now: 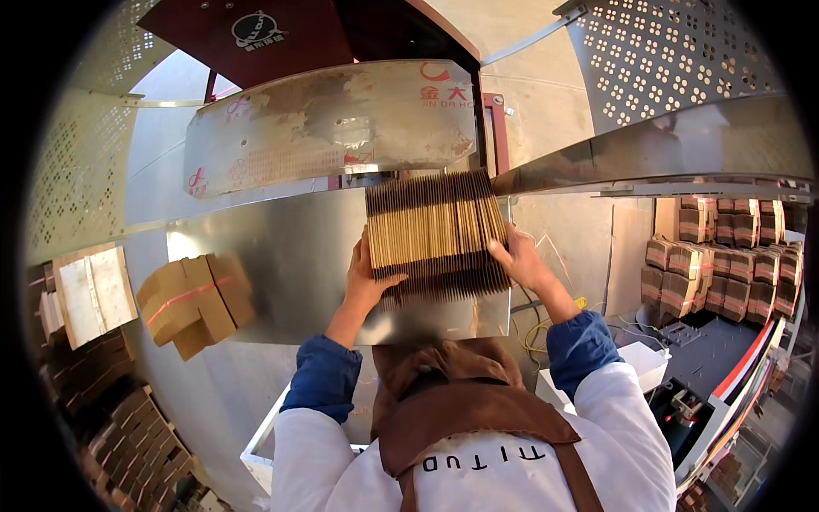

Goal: The person stacks flat cardboard pieces, places them into a strapping machine, and secures them with pink straps. They then move the bundled stacks to a conveyor belt and repeat the process with additional stacks.

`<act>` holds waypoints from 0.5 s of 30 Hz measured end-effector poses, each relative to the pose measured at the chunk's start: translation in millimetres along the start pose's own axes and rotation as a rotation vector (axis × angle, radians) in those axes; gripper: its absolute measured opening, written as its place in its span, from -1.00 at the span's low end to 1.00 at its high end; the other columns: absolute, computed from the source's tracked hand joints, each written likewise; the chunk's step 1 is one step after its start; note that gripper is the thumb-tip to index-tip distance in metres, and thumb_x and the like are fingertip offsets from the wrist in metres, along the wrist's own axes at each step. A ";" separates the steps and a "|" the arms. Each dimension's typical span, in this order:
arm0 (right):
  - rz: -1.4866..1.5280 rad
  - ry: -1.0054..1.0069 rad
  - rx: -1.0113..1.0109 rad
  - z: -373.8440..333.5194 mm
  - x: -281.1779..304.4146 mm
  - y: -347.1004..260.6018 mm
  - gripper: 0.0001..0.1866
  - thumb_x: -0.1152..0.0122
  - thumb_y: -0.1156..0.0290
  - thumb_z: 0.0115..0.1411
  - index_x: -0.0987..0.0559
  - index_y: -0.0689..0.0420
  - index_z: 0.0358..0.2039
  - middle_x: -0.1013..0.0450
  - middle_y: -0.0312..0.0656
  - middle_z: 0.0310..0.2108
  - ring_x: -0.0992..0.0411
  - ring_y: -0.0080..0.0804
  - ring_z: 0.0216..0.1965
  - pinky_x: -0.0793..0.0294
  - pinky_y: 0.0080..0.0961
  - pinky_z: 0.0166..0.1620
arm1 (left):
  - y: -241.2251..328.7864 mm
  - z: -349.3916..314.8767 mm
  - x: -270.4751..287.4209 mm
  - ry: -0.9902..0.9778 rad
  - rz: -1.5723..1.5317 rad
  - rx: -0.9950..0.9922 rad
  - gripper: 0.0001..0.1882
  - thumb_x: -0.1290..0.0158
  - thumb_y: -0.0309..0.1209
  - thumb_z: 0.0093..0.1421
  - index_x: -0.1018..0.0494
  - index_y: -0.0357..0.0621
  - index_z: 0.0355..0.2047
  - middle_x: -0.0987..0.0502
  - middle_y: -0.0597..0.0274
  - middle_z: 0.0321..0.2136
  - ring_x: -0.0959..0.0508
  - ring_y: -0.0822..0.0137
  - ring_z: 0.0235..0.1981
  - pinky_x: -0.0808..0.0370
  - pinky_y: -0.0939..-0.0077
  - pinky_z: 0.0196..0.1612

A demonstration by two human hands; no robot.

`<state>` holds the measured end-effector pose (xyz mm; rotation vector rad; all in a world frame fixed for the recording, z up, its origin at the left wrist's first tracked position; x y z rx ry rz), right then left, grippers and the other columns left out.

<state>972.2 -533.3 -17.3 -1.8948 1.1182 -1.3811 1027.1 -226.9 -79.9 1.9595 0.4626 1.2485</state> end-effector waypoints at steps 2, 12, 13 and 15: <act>-0.171 -0.029 -0.157 13.0 5.0 -23.1 0.01 -0.07 -0.31 0.10 -0.16 0.35 0.23 -0.45 0.32 -0.15 -0.44 0.19 -0.07 -0.40 -0.14 0.02 | 0.7 -1.1 0.0 0.017 -0.030 0.029 0.30 -0.41 -0.01 -0.29 0.12 -0.13 0.35 -0.16 -0.09 0.23 -0.26 -0.08 0.20 -0.34 0.16 0.19; -0.293 0.164 -0.290 17.0 2.7 -27.8 0.06 -0.22 -0.31 -0.04 -0.20 0.37 0.18 -0.51 0.27 -0.27 -0.50 0.15 -0.16 -0.44 -0.14 -0.07 | 12.5 -8.7 -4.6 0.101 -0.303 0.093 0.13 -0.44 -0.25 -0.24 -0.02 -0.13 0.29 -0.24 -0.03 0.19 -0.37 -0.06 0.13 -0.39 0.21 0.13; -0.246 0.193 -0.281 16.8 2.8 -27.3 0.06 -0.23 -0.30 -0.04 -0.19 0.36 0.19 -0.51 0.26 -0.27 -0.49 0.16 -0.15 -0.44 -0.14 -0.06 | 11.2 -9.6 -4.8 0.116 -0.267 0.079 0.13 -0.44 -0.26 -0.24 -0.02 -0.12 0.29 -0.25 -0.02 0.18 -0.37 -0.06 0.12 -0.40 0.19 0.12; -0.162 0.177 -0.271 16.6 -2.6 -14.4 0.01 -0.24 -0.25 -0.01 -0.21 0.30 0.20 -0.49 0.24 -0.19 -0.48 0.09 -0.12 -0.42 -0.19 -0.03 | 8.5 -9.3 -4.5 0.149 -0.196 0.042 0.12 -0.44 -0.28 -0.25 -0.02 -0.10 0.29 -0.25 0.01 0.16 -0.38 -0.08 0.11 -0.42 0.16 0.09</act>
Point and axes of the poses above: each hand's wrist, its own z-axis towards the middle knuckle, its own x-axis out of the back of the hand, y = z × x, the point moved 7 cm from there along z, towards the middle knuckle
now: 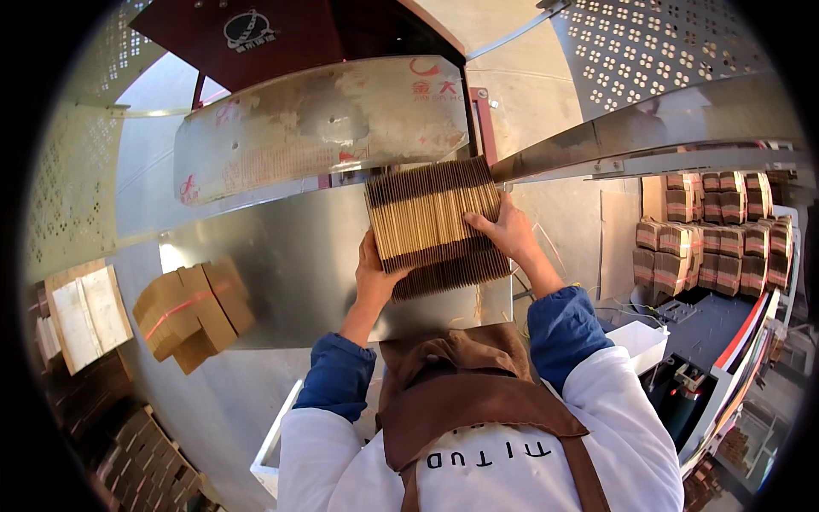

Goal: The person stacks flat cardboard pieces, places them into a strapping machine, and secures them with pink straps. They then move the bundled stacks to a conveyor belt and repeat the process with additional stacks.

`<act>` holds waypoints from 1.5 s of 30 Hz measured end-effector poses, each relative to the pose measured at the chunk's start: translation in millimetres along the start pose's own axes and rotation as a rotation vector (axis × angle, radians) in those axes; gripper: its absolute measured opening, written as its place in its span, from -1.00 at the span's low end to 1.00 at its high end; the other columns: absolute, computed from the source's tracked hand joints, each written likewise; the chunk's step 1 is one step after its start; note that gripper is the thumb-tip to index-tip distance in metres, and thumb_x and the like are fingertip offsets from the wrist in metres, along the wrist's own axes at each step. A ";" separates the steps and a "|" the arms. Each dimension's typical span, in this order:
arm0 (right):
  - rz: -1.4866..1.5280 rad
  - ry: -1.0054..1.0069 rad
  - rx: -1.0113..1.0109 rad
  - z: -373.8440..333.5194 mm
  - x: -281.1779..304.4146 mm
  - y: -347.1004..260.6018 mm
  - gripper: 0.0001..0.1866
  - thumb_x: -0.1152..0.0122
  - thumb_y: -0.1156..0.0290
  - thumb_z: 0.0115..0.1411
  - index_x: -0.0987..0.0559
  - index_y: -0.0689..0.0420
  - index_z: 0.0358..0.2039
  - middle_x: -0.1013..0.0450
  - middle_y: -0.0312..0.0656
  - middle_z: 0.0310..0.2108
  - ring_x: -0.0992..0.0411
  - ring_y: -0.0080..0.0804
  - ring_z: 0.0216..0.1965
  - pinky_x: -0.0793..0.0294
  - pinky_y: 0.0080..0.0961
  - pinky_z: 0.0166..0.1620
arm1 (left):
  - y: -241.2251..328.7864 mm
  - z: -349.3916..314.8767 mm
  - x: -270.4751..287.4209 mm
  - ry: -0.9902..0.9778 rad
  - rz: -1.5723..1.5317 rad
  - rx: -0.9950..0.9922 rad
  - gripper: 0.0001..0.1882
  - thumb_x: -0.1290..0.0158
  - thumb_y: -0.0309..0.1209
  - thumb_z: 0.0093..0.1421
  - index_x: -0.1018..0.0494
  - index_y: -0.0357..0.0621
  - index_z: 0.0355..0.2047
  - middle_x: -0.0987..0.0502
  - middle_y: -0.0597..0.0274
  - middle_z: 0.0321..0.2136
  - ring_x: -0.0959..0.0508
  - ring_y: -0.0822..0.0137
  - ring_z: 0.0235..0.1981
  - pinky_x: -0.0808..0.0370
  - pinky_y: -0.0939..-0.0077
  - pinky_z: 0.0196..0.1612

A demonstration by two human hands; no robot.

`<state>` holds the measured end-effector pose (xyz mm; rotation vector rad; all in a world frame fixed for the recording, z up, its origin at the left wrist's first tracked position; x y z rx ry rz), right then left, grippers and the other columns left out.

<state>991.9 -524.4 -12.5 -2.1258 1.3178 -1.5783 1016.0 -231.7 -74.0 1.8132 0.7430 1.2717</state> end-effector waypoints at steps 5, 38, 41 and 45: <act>0.425 -0.173 0.133 -24.7 -5.8 46.1 -0.10 -0.23 -0.13 0.09 -0.19 0.23 0.25 -0.44 0.10 -0.02 -0.42 -0.13 0.03 -0.35 -0.32 0.09 | 9.1 1.2 5.8 0.021 0.068 -0.033 0.12 -0.44 -0.26 -0.25 -0.02 -0.05 0.29 -0.24 0.00 0.13 -0.37 -0.09 0.10 -0.46 0.11 0.05; -0.040 0.094 0.007 -61.9 -81.9 68.3 -0.46 -0.25 0.31 0.02 -0.18 0.27 -0.12 -0.46 0.30 -0.42 -0.45 0.28 -0.38 -0.45 0.03 -0.32 | -3.6 0.8 4.3 0.017 -0.182 -0.017 -0.05 -0.40 -0.37 -0.13 -0.10 -0.18 0.23 -0.36 0.09 0.08 -0.46 0.14 0.05 -0.46 0.32 0.06; -0.058 0.066 0.032 -45.9 -80.5 57.6 -0.51 -0.24 0.34 0.04 -0.18 0.24 -0.15 -0.46 0.29 -0.36 -0.45 0.29 -0.34 -0.45 0.02 -0.31 | -6.8 19.2 10.3 0.003 -0.129 -0.059 -0.05 -0.38 -0.28 -0.09 -0.08 -0.19 0.24 -0.36 0.06 0.09 -0.46 0.08 0.04 -0.47 0.28 0.05; -0.095 0.142 0.150 -23.4 -83.9 55.2 -0.37 -0.23 0.34 0.05 -0.15 0.31 0.03 -0.45 0.28 -0.34 -0.44 0.29 -0.33 -0.45 0.02 -0.30 | -15.2 58.1 13.0 -0.033 -0.089 -0.102 -0.01 -0.37 -0.20 -0.10 -0.08 -0.22 0.25 -0.35 0.02 0.09 -0.43 0.05 0.08 -0.42 0.26 0.09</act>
Point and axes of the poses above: each hand's wrist, its own z-axis towards the middle knuckle, its own x-axis out of the back of the hand, y = z × x, the point moved 7 cm from there along z, towards the middle knuckle
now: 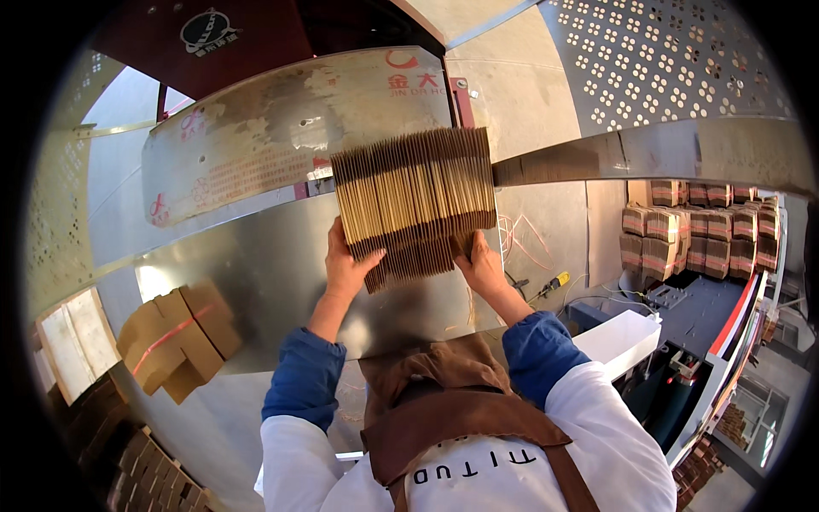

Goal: The person stacks flat cardboard pieces, places them into a strapping machine, and secures them with pink straps. They then move the bundled stacks to a conveyor belt and repeat the process with additional stacks.

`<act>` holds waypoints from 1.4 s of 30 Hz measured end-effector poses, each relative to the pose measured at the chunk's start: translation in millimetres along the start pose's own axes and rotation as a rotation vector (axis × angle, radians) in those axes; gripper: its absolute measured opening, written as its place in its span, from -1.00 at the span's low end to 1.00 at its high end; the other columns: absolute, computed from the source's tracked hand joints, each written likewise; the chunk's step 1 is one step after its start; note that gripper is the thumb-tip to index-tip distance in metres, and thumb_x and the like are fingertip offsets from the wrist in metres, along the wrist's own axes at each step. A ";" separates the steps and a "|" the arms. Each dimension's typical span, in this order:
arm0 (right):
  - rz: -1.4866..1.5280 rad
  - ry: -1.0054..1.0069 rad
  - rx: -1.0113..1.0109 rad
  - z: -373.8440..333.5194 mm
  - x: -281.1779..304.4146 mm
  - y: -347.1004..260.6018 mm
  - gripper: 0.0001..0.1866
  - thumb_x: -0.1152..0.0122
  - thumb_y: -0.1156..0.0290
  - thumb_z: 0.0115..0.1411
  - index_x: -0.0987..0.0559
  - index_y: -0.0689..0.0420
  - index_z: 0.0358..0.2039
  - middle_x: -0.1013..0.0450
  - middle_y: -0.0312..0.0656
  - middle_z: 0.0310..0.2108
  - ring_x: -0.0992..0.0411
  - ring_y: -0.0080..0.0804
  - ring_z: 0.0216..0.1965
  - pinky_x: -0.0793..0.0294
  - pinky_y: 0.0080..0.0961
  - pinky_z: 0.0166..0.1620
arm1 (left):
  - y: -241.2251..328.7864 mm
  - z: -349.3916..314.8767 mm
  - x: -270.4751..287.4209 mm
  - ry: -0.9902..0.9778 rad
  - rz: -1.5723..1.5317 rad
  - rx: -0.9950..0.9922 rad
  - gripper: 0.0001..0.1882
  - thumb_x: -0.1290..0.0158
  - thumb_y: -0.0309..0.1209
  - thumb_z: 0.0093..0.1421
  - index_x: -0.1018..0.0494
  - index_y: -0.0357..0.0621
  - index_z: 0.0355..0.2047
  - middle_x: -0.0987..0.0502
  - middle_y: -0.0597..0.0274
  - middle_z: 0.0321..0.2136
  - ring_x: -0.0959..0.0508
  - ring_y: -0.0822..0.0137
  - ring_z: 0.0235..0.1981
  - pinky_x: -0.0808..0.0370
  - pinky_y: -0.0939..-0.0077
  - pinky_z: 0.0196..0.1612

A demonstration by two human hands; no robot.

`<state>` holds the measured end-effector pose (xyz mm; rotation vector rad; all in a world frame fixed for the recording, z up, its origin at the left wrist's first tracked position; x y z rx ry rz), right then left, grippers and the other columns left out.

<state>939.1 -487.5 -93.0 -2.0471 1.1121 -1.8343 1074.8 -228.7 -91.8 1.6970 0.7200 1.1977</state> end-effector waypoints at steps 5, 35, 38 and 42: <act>-0.004 -0.012 0.013 40.6 4.9 -3.6 -0.23 -0.22 0.31 0.08 -0.07 0.41 0.17 -0.46 0.30 -0.33 -0.45 0.26 -0.35 -0.47 -0.01 -0.31 | 3.1 46.8 3.6 -0.012 -0.011 -0.081 0.01 -0.37 -0.22 -0.12 -0.06 -0.21 0.26 -0.35 0.02 0.09 -0.47 0.07 0.05 -0.47 0.27 0.04; 0.062 0.051 0.185 55.4 -4.7 22.2 -0.31 -0.14 0.35 0.20 -0.10 0.39 0.22 -0.49 0.26 -0.23 -0.49 0.20 -0.23 -0.48 -0.12 -0.19 | 8.0 63.1 -12.2 0.143 -0.186 -0.031 -0.08 -0.38 -0.24 -0.08 -0.14 -0.23 0.22 -0.35 -0.07 0.11 -0.42 0.10 0.11 -0.37 0.28 0.13; 0.134 -0.093 -0.070 53.5 1.2 -6.6 -0.39 -0.15 0.36 0.19 -0.20 0.32 0.19 -0.47 0.30 -0.23 -0.50 0.16 -0.20 -0.48 -0.12 -0.26 | 18.1 67.1 -1.5 0.052 -0.106 -0.009 -0.07 -0.37 -0.24 -0.09 -0.14 -0.23 0.23 -0.38 0.00 0.10 -0.44 0.10 0.08 -0.39 0.29 0.10; -0.063 0.003 0.098 53.0 3.5 4.6 -0.41 -0.16 0.32 0.17 -0.22 0.38 0.12 -0.48 0.28 -0.40 -0.47 0.27 -0.30 -0.47 -0.06 -0.31 | 4.0 62.6 -8.8 0.106 -0.183 -0.030 -0.08 -0.36 -0.31 -0.07 -0.11 -0.22 0.24 -0.41 0.01 0.08 -0.46 0.17 0.07 -0.41 0.33 0.09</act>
Point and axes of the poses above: each hand's wrist, its own z-axis towards the middle knuckle, its own x-axis out of the back of the hand, y = z × x, the point moved 7 cm from there along z, towards the middle knuckle
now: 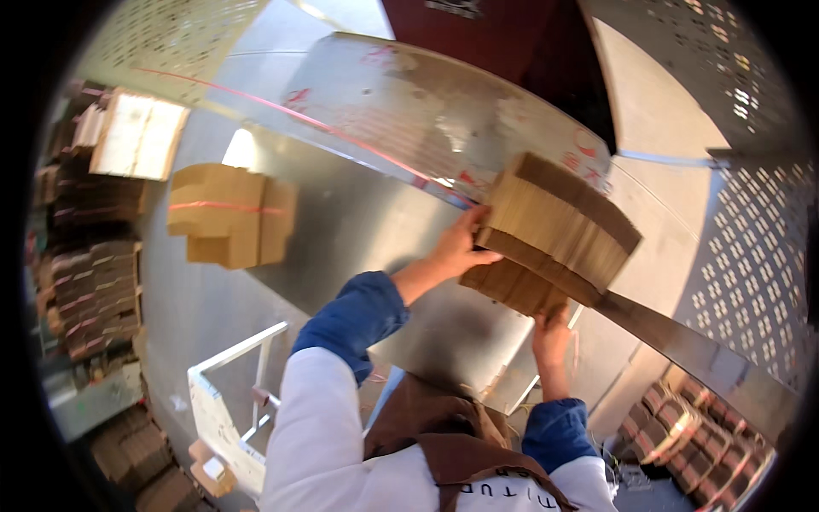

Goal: The person stacks flat cardboard pieces, places them into a strapping machine, and secures them with pink straps. They then move the bundled stacks to a conveyor belt and repeat the process with additional stacks.

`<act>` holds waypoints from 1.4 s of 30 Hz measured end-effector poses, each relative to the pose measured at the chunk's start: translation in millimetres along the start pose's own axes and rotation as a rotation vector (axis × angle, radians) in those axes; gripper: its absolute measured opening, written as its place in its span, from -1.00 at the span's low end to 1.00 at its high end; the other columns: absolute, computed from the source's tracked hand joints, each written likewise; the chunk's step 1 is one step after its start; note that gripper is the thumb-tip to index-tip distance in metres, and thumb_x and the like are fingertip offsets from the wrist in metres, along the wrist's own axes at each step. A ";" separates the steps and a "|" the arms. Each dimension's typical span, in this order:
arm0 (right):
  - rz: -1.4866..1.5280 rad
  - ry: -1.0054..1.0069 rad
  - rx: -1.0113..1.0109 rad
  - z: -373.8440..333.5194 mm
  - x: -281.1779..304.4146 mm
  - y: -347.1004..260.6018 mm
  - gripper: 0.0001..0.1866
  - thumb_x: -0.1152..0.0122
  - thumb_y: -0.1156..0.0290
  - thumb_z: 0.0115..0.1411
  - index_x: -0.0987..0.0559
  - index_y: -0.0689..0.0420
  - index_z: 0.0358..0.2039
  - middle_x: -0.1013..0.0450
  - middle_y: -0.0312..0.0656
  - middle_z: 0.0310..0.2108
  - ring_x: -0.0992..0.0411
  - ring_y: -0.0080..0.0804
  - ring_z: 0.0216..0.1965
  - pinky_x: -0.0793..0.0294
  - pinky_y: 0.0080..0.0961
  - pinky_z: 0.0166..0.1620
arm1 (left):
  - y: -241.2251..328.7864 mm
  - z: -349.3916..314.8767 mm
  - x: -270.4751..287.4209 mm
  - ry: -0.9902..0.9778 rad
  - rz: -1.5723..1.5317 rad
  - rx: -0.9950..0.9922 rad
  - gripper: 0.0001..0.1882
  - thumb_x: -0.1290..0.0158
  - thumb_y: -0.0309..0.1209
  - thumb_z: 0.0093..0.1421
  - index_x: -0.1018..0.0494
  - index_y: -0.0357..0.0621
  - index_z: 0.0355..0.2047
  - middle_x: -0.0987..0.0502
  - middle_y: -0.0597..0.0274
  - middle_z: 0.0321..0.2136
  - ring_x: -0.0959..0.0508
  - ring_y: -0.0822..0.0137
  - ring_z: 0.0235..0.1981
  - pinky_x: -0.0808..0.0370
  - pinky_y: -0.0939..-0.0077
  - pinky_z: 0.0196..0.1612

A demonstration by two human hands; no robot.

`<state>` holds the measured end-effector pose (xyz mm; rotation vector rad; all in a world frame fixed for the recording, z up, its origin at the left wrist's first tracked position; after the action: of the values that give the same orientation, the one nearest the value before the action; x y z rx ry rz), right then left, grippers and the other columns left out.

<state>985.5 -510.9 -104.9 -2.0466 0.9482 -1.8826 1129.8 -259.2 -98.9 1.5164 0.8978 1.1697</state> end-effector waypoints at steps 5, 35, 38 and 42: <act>0.025 -0.025 -0.001 6.9 4.9 -7.4 -0.25 -0.18 0.29 0.14 -0.08 0.46 0.19 -0.47 0.28 -0.41 -0.48 0.23 -0.40 -0.47 -0.06 -0.38 | 4.4 2.5 1.0 -0.023 0.062 0.024 -0.07 -0.35 -0.27 -0.09 -0.10 -0.17 0.24 -0.36 -0.06 0.10 -0.45 0.01 0.06 -0.43 0.24 0.08; 0.046 -0.078 -0.101 4.5 2.0 -14.6 -0.30 -0.08 0.27 0.18 -0.05 0.37 0.20 -0.46 0.34 -0.34 -0.44 0.35 -0.31 -0.43 0.03 -0.29 | 17.4 4.1 -2.1 -0.002 0.191 -0.024 -0.10 -0.34 -0.30 -0.08 -0.12 -0.19 0.23 -0.41 0.00 0.04 -0.51 0.13 -0.02 -0.48 0.33 0.01; 0.028 -0.050 -0.074 5.5 1.8 -13.5 -0.25 -0.10 0.24 0.18 -0.03 0.39 0.22 -0.46 0.31 -0.39 -0.45 0.32 -0.36 -0.44 0.02 -0.33 | 17.9 5.1 -3.4 -0.007 0.171 -0.004 -0.11 -0.33 -0.30 -0.08 -0.12 -0.19 0.22 -0.41 -0.02 0.04 -0.50 0.11 0.00 -0.48 0.33 0.02; 0.028 0.006 0.005 6.7 1.4 -10.1 -0.18 -0.14 0.18 0.17 -0.01 0.45 0.22 -0.48 0.25 -0.48 -0.46 0.24 -0.48 -0.45 -0.01 -0.42 | 16.6 7.7 -6.5 -0.036 0.151 0.022 -0.08 -0.33 -0.36 -0.07 -0.08 -0.14 0.25 -0.40 -0.04 0.06 -0.48 0.11 0.04 -0.46 0.33 0.05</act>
<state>995.1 -505.7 -99.3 -2.0158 0.9677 -1.8762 1135.3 -271.3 -84.8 1.6410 0.7859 1.2397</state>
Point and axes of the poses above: each hand's wrist, its own z-axis towards the middle knuckle, its own x-axis out of the back of the hand, y = z × x, the point moved 7 cm from there along z, towards the middle knuckle
